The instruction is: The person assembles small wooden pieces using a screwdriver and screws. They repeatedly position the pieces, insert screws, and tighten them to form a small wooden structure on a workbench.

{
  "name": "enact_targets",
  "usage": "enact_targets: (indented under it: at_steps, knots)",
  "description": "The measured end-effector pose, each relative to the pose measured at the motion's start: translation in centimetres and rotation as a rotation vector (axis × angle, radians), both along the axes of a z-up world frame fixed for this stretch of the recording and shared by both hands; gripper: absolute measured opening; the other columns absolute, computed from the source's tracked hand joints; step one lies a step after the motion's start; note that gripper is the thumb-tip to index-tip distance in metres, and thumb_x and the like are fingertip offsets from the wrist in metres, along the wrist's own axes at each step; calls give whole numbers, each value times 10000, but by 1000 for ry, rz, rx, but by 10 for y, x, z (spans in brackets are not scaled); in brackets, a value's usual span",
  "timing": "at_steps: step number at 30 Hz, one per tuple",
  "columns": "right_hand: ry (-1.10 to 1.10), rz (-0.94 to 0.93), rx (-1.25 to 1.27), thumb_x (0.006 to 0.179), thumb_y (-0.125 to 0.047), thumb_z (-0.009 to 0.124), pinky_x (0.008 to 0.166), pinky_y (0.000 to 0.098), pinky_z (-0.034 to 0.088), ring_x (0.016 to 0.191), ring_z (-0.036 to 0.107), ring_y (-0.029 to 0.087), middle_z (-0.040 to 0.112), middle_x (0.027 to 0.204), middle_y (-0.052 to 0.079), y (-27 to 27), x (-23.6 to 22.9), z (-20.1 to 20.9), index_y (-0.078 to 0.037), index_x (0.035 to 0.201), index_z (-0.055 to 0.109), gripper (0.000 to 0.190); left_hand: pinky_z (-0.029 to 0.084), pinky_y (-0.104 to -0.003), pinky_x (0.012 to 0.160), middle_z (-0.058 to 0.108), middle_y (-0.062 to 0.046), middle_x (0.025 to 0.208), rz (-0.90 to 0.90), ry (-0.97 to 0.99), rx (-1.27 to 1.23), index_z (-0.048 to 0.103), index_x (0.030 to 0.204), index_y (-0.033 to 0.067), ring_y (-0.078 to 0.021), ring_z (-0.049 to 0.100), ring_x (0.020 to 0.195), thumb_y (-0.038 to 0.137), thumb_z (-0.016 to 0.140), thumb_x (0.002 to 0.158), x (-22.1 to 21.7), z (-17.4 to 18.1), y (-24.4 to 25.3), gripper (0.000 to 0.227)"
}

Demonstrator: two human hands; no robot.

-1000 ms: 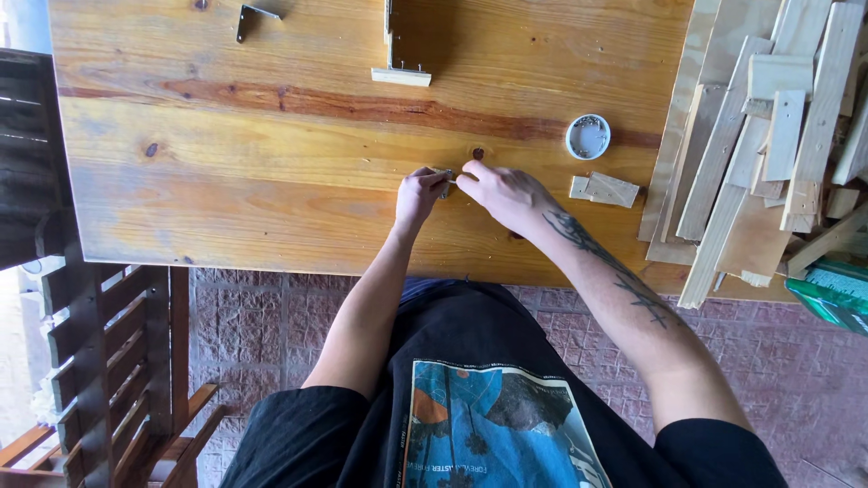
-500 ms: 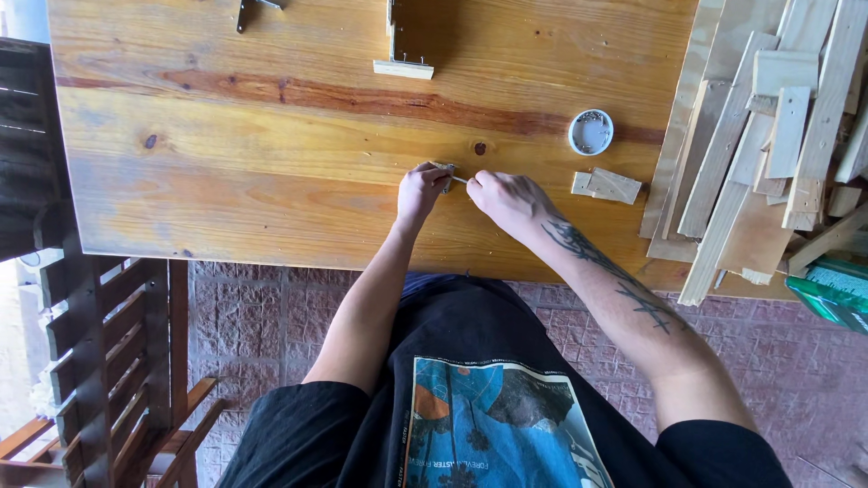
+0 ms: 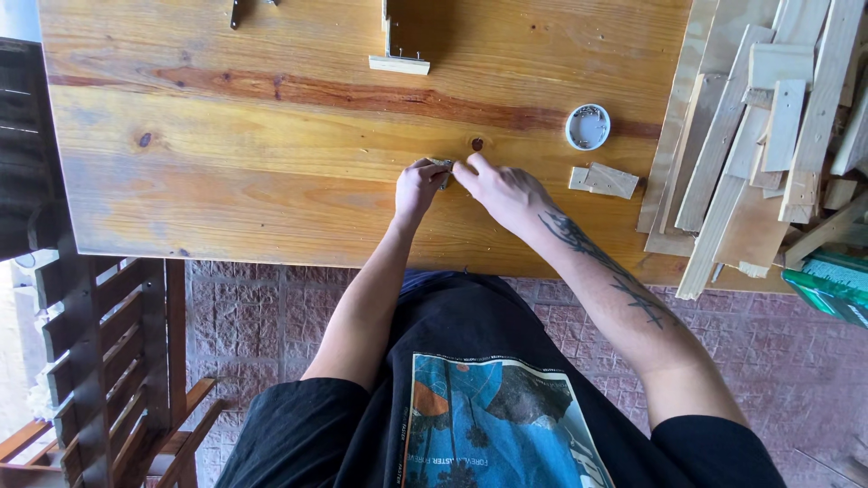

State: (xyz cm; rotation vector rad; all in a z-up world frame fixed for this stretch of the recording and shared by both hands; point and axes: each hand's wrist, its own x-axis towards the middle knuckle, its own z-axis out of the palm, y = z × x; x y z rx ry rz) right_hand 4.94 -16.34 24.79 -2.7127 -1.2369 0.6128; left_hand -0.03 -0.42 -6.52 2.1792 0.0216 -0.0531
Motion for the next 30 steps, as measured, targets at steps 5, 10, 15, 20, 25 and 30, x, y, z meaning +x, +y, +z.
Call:
enact_targets:
  at_steps: [5, 10, 15, 20, 25, 30]
  knots:
    - [-33, 18, -45, 1038, -107, 616, 598, 350, 617, 656, 738, 247, 688, 886, 153, -18, -1, -56, -47, 1082, 666, 89, 601, -421, 695, 725, -40, 874, 16, 2, 1, 813, 943, 248, -316, 729, 784, 233, 795, 836, 0, -5, -2, 109]
    - [-16, -118, -7, 1039, -147, 640, 536, 377, 600, 601, 733, 270, 709, 807, 169, -12, 1, -42, -22, 1014, 663, 129, 605, -393, 696, 726, -23, 868, 23, -21, 3, 814, 933, 251, -297, 731, 780, 237, 806, 830, -1, -8, -2, 104]
    - [126, -43, 29, 1036, -42, 580, 645, 387, 612, 674, 725, 285, 691, 944, 235, -5, 11, -9, 30, 1158, 644, 156, 609, -388, 696, 729, -17, 856, 42, -30, 23, 814, 915, 248, -285, 736, 775, 242, 821, 811, -1, -4, -2, 105]
    - [-35, -44, 50, 1065, -212, 607, 610, 379, 622, 678, 752, 290, 716, 894, 202, -26, 0, -53, -16, 1118, 665, 211, 604, -422, 682, 719, -46, 855, 25, -36, 0, 808, 922, 237, -323, 724, 768, 233, 809, 821, 0, 0, -1, 102]
    - [-2, -186, 44, 1085, -177, 594, 615, 433, 629, 688, 751, 316, 722, 898, 238, -13, -8, -21, 37, 1128, 656, 227, 593, -454, 669, 720, -75, 853, 13, -16, -35, 806, 925, 205, -353, 720, 759, 202, 793, 843, 3, 8, 0, 83]
    - [-104, 42, 73, 1084, -164, 537, 675, 348, 635, 758, 757, 274, 696, 1004, 169, -18, -18, -28, -54, 1157, 671, 187, 609, -415, 696, 725, -40, 862, 28, -28, 9, 812, 936, 228, -316, 729, 771, 229, 818, 818, -2, 0, -2, 118]
